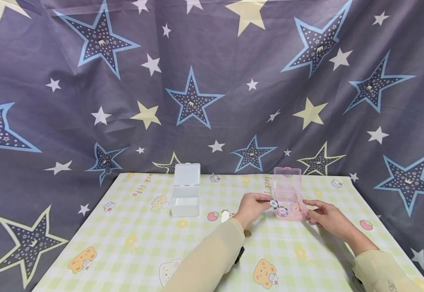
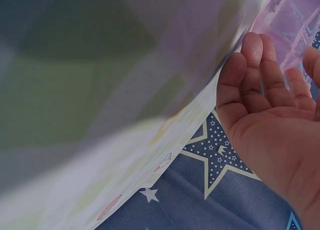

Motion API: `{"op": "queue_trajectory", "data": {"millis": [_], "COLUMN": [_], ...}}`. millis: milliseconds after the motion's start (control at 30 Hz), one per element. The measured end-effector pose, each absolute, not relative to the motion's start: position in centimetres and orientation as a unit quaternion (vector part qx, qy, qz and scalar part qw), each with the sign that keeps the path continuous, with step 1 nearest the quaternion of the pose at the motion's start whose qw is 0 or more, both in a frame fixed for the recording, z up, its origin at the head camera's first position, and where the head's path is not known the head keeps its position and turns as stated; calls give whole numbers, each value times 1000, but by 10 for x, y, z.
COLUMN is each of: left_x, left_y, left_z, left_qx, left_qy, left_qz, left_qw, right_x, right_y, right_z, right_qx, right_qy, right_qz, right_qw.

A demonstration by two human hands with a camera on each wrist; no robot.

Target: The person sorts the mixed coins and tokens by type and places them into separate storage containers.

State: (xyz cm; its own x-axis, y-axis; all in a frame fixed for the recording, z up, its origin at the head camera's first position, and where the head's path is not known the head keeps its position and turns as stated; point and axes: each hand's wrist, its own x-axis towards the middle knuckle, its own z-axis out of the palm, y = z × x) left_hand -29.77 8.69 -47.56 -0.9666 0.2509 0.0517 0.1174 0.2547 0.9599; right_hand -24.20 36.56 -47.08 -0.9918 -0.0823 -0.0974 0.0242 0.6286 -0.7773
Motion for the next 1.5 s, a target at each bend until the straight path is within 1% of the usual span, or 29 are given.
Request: {"op": "queue_trajectory", "data": {"millis": [167,300,567,967,1200,1500], "left_x": [-296,-296,-293,-293,-293,-294], "left_y": [88,88,90,93,89,81], "left_z": [-475,-475,-474,-475,-478,-478], "left_qx": [123,130,103,116,102,124], "left_qy": [798,790,778,792,793,787], "left_qz": [587,596,612,589,590,595], "left_qw": [53,64,97,114,111,108], "right_x": [-242,-242,-243,-242,-242,-242], "right_y": [365,366,367,366,366,366], "right_z": [-470,-469,-472,-471,-471,-470], "right_qx": [-17,-17,-16,-23,-24,-17], "right_qy": [899,900,900,895,897,901], "right_qz": [-434,-431,-431,-442,-437,-428], "right_qw": [64,62,59,57,55,63]}}
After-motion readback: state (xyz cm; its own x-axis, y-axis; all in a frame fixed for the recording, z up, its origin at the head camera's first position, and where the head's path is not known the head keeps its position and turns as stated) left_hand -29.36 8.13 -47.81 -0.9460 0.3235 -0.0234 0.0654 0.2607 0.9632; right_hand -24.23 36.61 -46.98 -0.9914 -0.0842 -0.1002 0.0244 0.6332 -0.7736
